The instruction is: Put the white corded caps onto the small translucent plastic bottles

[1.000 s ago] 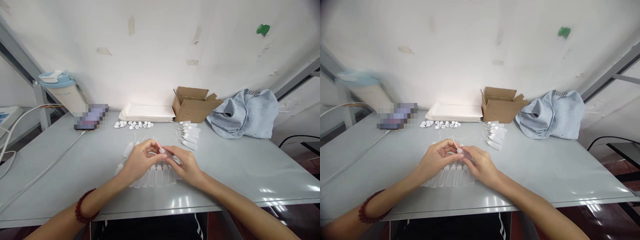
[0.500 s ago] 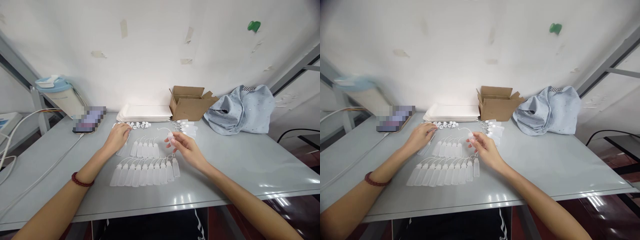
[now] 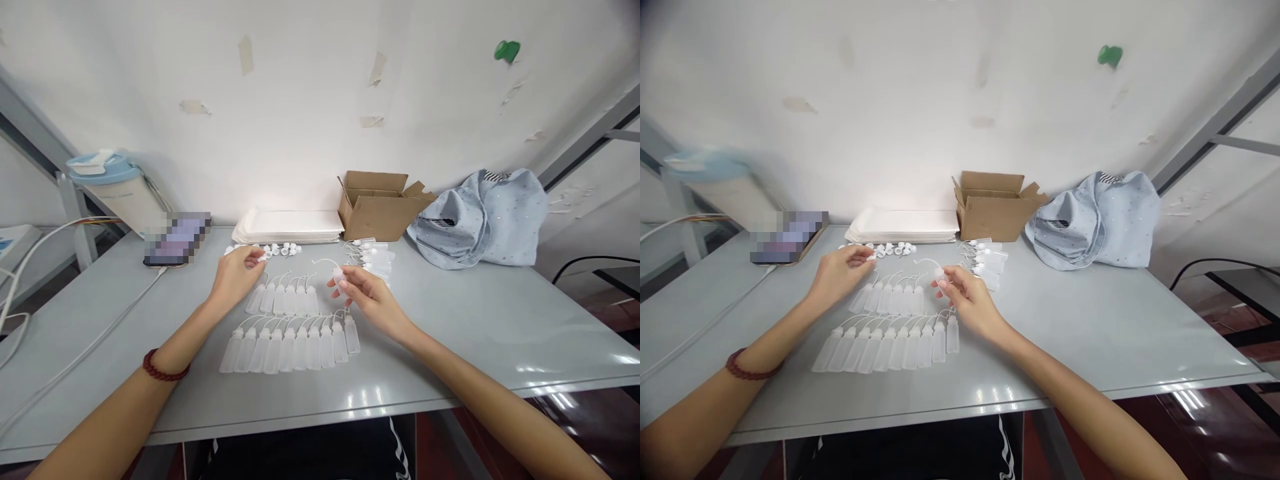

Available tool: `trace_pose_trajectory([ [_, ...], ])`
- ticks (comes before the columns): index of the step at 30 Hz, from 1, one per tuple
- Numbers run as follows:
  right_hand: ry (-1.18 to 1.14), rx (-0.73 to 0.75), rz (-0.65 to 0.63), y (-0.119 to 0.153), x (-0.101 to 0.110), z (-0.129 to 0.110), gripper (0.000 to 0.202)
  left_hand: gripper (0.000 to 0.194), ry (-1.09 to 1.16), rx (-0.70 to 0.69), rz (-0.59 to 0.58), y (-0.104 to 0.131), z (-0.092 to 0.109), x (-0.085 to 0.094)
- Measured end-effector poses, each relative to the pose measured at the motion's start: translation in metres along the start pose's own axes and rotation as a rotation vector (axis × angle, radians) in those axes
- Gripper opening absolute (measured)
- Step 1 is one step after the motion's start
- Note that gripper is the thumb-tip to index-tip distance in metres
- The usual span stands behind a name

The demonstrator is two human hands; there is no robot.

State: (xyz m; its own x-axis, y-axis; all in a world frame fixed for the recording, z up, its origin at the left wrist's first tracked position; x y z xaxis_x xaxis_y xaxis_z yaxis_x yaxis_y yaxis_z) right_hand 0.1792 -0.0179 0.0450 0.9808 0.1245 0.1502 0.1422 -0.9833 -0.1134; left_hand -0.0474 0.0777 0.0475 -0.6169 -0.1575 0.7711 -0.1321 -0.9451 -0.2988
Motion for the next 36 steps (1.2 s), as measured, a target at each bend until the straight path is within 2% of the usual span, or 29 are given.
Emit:
trace_pose_trajectory([
  [4, -0.047, -0.01, -0.024, 0.001, -0.003, 0.0, 0.025, 0.027, 0.402, 0.173, -0.042, 0.012, 0.006, 0.006],
  [8, -0.142, -0.028, -0.069, 0.002, -0.009, 0.001, 0.024, 0.029, 0.67, 0.205, -0.289, 0.033, 0.031, -0.01],
  [11, -0.205, -0.04, -0.116, 0.003, -0.014, 0.001, 0.023, 0.026, 0.763, 0.181, -0.448, 0.05, 0.054, -0.024],
  [13, -0.231, -0.039, -0.147, 0.004, -0.018, 0.0, 0.023, 0.025, 0.811, 0.178, -0.465, 0.057, 0.063, -0.029],
  [15, -0.229, -0.035, -0.175, 0.006, -0.022, -0.003, 0.024, 0.024, 0.854, 0.18, -0.407, 0.06, 0.067, -0.03],
  [18, -0.181, -0.039, -0.212, 0.009, -0.028, -0.005, 0.024, 0.021, 0.873, 0.162, -0.326, 0.06, 0.069, -0.028],
  [23, -0.087, 0.021, -0.196, 0.01, -0.029, -0.003, 0.024, 0.022, 0.796, 0.114, -0.399, 0.064, 0.077, -0.031],
  [29, 0.28, 0.232, -0.14, 0.014, -0.024, -0.01, 0.027, 0.022, 0.735, 0.142, -0.455, 0.067, 0.075, -0.034],
  [36, 0.621, 0.469, -0.157, 0.024, -0.033, -0.018, 0.033, 0.019, 0.637, 0.136, -0.532, 0.068, 0.072, -0.037],
])
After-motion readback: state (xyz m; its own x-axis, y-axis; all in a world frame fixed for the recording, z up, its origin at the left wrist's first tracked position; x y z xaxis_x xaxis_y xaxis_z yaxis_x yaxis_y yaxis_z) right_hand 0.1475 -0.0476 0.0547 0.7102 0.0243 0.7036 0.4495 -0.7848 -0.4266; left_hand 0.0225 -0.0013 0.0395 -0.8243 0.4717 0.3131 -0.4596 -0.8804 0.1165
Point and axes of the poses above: each hand's wrist, its own y-axis away from the middle knuckle, its own x-axis out of the back of the hand, z = x × y, the point moved 8 cm from there along -y, towards the middle knuckle, and after that the axes turned 7 degrees about -y, right-handed, at the moved point
